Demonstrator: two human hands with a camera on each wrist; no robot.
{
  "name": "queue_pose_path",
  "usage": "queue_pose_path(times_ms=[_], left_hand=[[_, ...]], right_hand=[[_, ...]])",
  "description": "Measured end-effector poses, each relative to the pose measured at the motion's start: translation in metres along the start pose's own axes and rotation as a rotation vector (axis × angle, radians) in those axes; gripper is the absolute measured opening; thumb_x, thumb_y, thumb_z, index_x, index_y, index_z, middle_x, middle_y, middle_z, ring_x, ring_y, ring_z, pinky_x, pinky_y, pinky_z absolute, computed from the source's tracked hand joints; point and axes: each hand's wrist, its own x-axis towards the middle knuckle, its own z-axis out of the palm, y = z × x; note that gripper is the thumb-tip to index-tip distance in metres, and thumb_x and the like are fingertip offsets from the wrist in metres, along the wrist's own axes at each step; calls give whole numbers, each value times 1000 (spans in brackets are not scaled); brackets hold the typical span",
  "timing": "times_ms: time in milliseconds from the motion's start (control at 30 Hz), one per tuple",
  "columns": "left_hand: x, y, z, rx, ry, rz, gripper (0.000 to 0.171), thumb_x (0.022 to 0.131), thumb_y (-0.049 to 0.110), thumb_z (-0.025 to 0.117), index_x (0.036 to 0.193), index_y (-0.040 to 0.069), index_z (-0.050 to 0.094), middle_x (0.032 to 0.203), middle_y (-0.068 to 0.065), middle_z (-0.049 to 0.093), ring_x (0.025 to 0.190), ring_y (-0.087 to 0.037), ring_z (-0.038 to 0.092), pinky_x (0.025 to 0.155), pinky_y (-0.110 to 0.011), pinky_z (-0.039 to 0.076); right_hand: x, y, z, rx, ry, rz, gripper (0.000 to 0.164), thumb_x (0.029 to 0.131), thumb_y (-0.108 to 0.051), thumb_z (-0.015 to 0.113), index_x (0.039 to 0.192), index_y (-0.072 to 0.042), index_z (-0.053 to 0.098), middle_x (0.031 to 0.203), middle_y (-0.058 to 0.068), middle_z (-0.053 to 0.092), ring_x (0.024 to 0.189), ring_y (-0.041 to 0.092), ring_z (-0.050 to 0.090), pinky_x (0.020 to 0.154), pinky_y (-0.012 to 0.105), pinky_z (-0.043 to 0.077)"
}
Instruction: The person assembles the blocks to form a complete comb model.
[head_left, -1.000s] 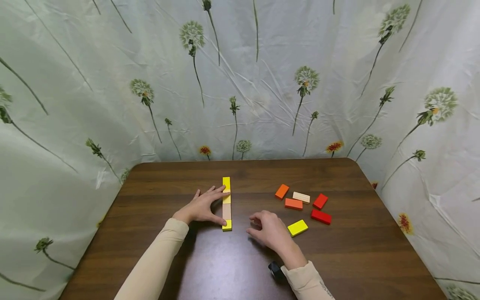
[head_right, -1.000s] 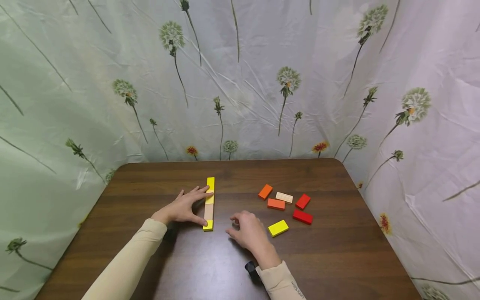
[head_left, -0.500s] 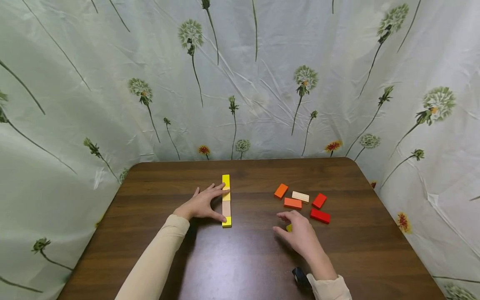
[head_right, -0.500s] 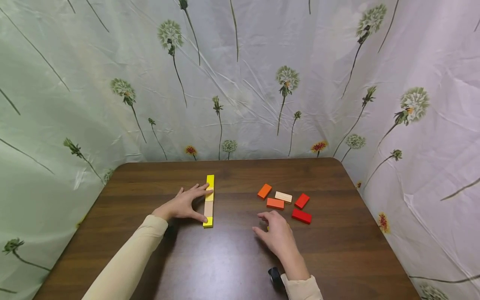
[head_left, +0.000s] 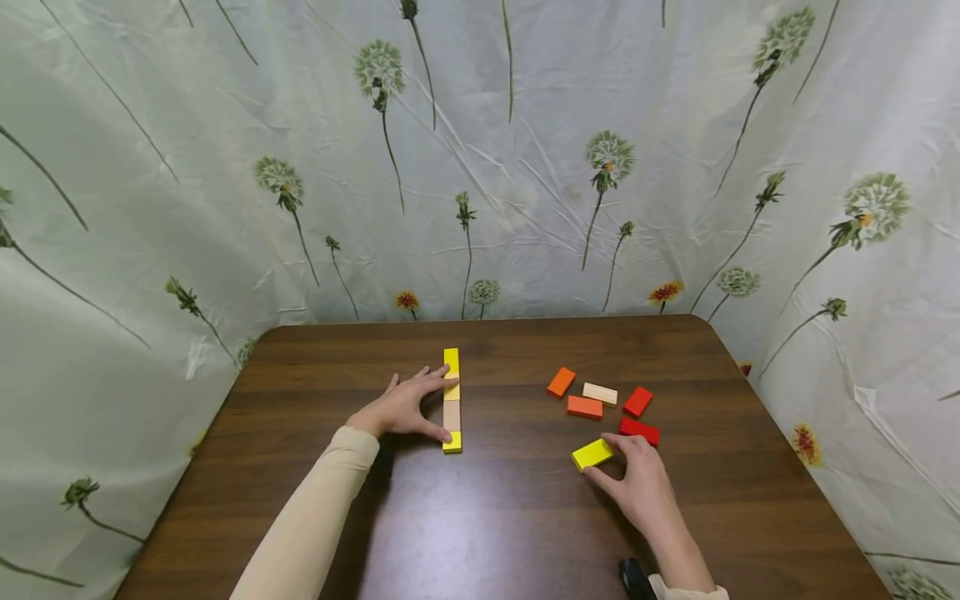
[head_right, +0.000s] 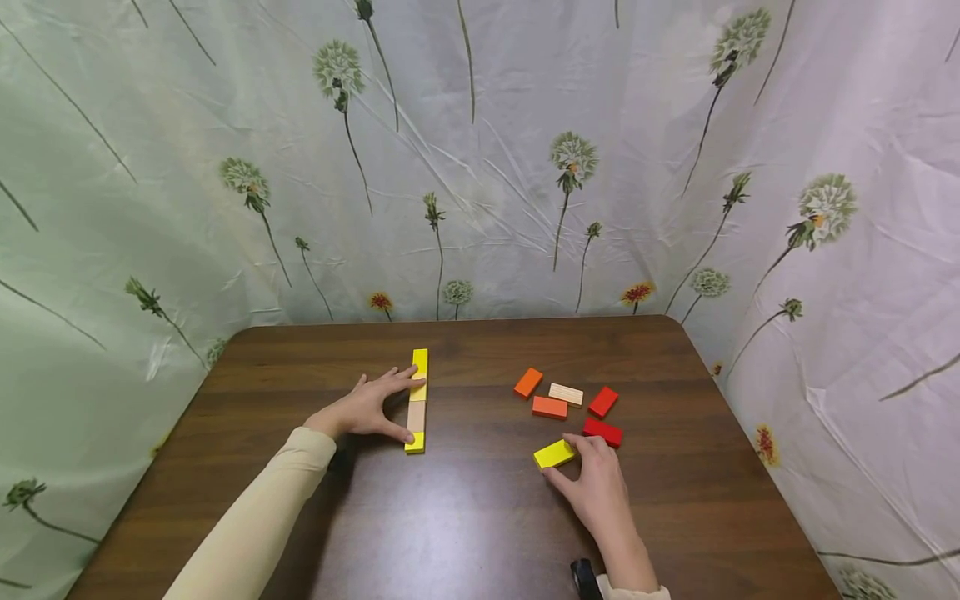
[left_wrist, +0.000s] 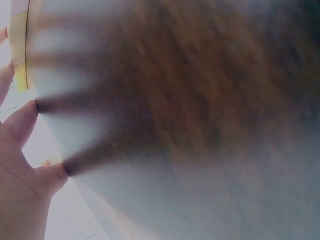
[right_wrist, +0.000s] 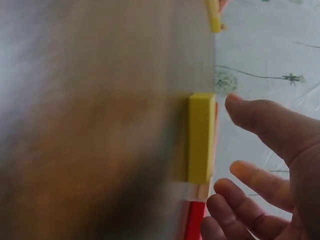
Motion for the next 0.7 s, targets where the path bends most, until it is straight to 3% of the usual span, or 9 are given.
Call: queue_pose_path(times_ms=[267, 700], left_hand=[[0, 2, -1, -4, 3, 1, 106, 76, 61, 92, 165, 27, 46, 180, -5, 27, 168, -42, 17, 122, -86, 3], [0, 2, -1, -3, -3, 1, 106, 76, 62, 92, 165, 29, 45, 180, -5, 25, 168, -42, 16, 122, -85, 2]], right_hand=[[-3, 8, 4, 18, -15, 75, 72, 85, -36, 93, 139, 4, 66, 126, 22, 67, 114, 35, 64, 103, 59, 54], [2, 7, 12, 3, 10, 113, 67, 82, -36, 94, 127, 7, 68, 109, 17, 66, 100, 29, 62, 91, 51, 55]])
